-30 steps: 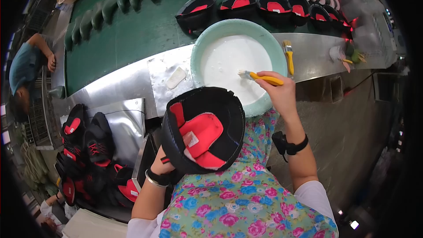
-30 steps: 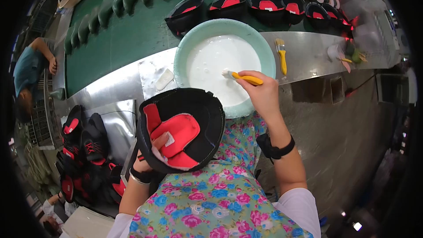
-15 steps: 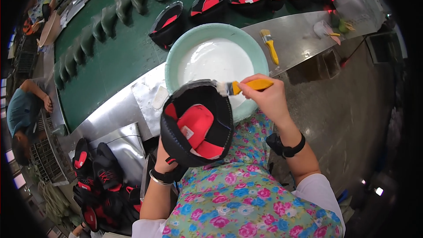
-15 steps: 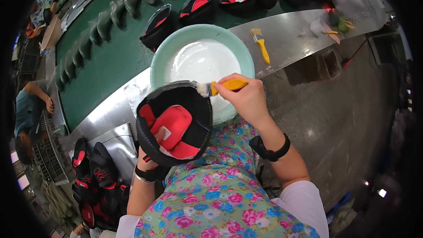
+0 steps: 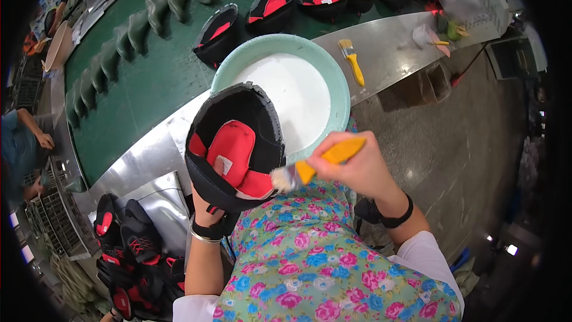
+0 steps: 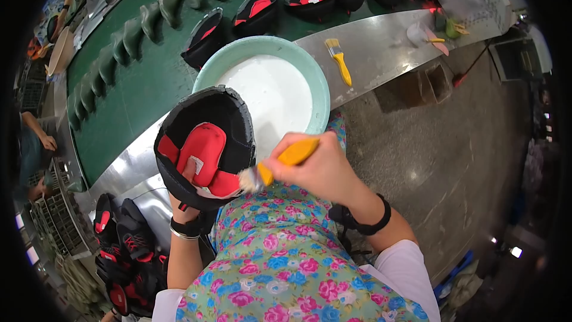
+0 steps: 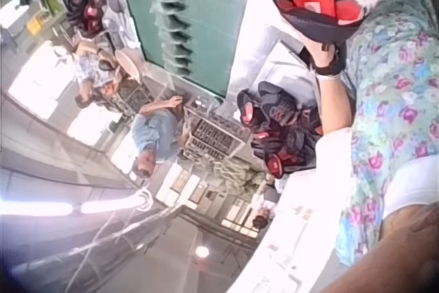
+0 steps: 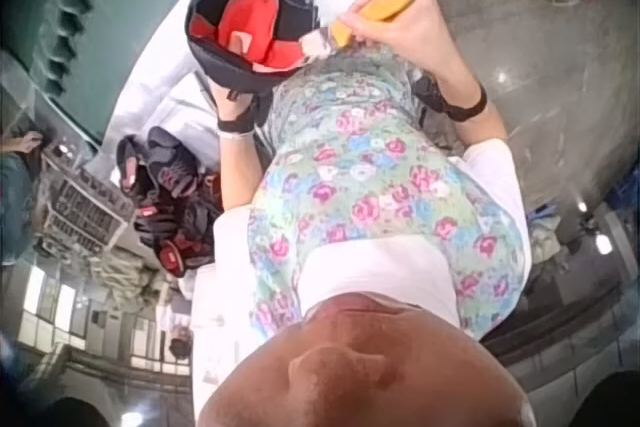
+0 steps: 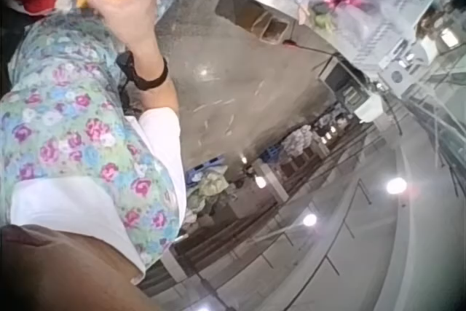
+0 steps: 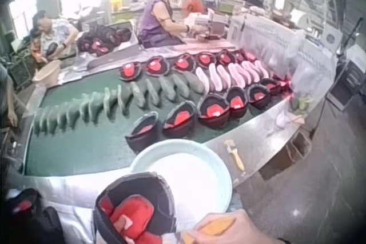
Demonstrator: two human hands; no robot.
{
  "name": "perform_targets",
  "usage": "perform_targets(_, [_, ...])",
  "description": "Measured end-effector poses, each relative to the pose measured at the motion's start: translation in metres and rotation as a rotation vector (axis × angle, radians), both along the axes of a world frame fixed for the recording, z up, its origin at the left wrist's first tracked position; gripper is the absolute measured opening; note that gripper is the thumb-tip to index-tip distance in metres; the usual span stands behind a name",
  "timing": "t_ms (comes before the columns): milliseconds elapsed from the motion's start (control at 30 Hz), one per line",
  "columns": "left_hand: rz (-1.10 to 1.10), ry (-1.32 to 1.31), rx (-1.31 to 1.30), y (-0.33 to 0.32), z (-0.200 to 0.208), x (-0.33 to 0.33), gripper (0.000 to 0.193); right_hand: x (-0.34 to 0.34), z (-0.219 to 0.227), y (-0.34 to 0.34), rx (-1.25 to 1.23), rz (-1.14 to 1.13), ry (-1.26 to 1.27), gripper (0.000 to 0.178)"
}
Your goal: Applying glue to the interior lining and edges of shoe uppers using a brush and a bowl of adhesive on a factory production line.
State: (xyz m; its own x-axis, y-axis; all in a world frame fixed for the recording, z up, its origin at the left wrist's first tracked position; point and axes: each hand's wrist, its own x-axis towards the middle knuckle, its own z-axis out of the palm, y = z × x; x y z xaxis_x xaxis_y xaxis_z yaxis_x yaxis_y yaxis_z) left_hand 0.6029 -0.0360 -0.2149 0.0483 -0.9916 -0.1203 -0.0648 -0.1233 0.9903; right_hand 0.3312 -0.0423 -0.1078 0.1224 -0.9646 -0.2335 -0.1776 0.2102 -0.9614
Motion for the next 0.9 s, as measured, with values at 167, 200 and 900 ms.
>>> perform_targets(167, [0.057, 0.596, 0.126, 0.006, 0.014, -0.001, 0.032, -0.012, -0.016, -0.037, -0.064, -0.132, 0.165, 0.015])
perform_targets(200, [0.064, 0.591, 0.111, 0.006, 0.017, 0.001, 0.032, -0.015, -0.015, -0.041, -0.151, -0.165, 0.183, 0.015])
perform_targets(900, [-0.16, 1.308, 0.777, 0.031, 0.004, 0.014, 0.03, 0.026, 0.0, -0.03, -0.156, 0.107, 0.263, 0.017])
